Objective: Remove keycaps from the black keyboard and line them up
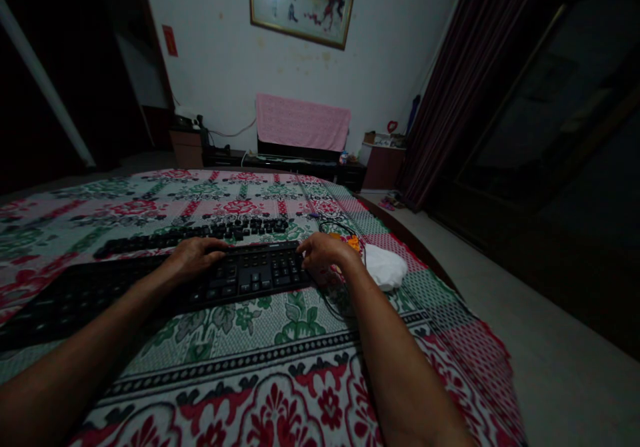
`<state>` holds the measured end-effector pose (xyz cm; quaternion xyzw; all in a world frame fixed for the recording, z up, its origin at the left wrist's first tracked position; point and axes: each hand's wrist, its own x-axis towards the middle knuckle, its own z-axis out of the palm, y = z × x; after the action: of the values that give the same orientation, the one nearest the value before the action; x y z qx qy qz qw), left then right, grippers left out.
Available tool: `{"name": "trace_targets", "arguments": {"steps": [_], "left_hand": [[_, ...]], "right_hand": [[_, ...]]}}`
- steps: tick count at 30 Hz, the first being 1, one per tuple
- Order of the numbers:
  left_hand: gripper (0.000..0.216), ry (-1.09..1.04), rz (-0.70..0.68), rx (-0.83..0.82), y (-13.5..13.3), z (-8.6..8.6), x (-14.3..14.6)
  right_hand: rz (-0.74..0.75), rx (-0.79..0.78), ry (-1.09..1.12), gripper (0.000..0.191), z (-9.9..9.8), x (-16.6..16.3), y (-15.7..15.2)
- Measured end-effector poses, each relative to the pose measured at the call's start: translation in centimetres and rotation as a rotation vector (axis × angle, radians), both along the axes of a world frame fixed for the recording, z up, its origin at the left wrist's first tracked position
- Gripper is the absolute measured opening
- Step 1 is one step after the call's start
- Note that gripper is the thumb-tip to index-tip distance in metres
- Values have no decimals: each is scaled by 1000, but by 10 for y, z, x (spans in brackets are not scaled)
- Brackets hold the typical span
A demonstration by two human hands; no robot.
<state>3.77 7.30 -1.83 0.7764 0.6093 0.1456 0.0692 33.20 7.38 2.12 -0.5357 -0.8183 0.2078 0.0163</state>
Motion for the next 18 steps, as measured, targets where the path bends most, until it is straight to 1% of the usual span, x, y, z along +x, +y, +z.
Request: {"name": "trace_targets", "arguments": {"steps": [3,7,9,11,14,18], "left_hand": [[34,18,1,10,1,-1,0],[34,33,-7,11,2,-1,0],[34,28,-3,8,2,-1,0],[34,21,-4,9,1,-1,0],[34,15,-21,12,1,0,-1],[35,23,-22,17,1,0,0]], "right_hand": [[-8,11,7,45,0,1,-1],[9,-46,29,46,4,0,-5],[27,-91,63,43,6,-1,-7],[53,-106,79,37,7,-1,-8],[82,-66,70,31,6,-1,-7],[25,3,54,35,2,-1,-4]]}}
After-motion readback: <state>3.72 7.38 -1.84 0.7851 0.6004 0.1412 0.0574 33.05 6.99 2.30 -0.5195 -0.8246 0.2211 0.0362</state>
